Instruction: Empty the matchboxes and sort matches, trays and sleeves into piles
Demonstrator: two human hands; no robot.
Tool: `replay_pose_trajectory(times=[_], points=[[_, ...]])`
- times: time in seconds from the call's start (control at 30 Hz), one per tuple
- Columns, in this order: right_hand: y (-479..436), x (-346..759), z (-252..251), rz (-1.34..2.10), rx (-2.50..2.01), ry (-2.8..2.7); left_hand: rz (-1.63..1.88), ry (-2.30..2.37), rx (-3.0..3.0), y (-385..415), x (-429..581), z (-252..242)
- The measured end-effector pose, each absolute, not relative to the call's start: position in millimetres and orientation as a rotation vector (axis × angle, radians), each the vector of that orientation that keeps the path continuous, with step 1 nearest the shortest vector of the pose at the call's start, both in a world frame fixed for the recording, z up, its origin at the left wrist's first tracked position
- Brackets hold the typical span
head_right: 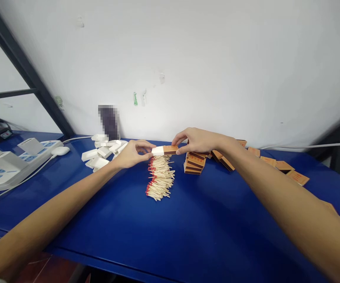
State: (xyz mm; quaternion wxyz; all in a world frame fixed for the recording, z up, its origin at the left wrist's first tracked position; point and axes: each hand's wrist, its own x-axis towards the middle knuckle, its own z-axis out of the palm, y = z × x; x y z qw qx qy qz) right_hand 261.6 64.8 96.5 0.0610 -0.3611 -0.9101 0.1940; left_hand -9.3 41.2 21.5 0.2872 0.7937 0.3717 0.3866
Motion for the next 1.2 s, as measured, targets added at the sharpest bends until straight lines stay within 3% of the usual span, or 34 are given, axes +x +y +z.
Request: replay_pose_trajectory(times=[0.5, 0.93, 1.03, 1.2], points=[[64.4, 272.5, 101.0, 0.612, -1.206, -2.691, 1.215, 0.995, 2.092, 37.5, -7.2, 4.4], [25.3, 281.4, 115.2, 0.448, -1.017, -2.166, 1.332, 1.01, 2.094, 34.3, -14.1, 30.2], [19.2, 303.7, 114.6, 0.585, -0.993, -1.943, 1.292, 1.176, 2.44, 27.4, -31.5, 42.6], [5.1, 338.2, 99.9, 1.192, -0.882, -1.417, 1.087, 1.495, 2.756, 20.2, -74.7, 37.1]])
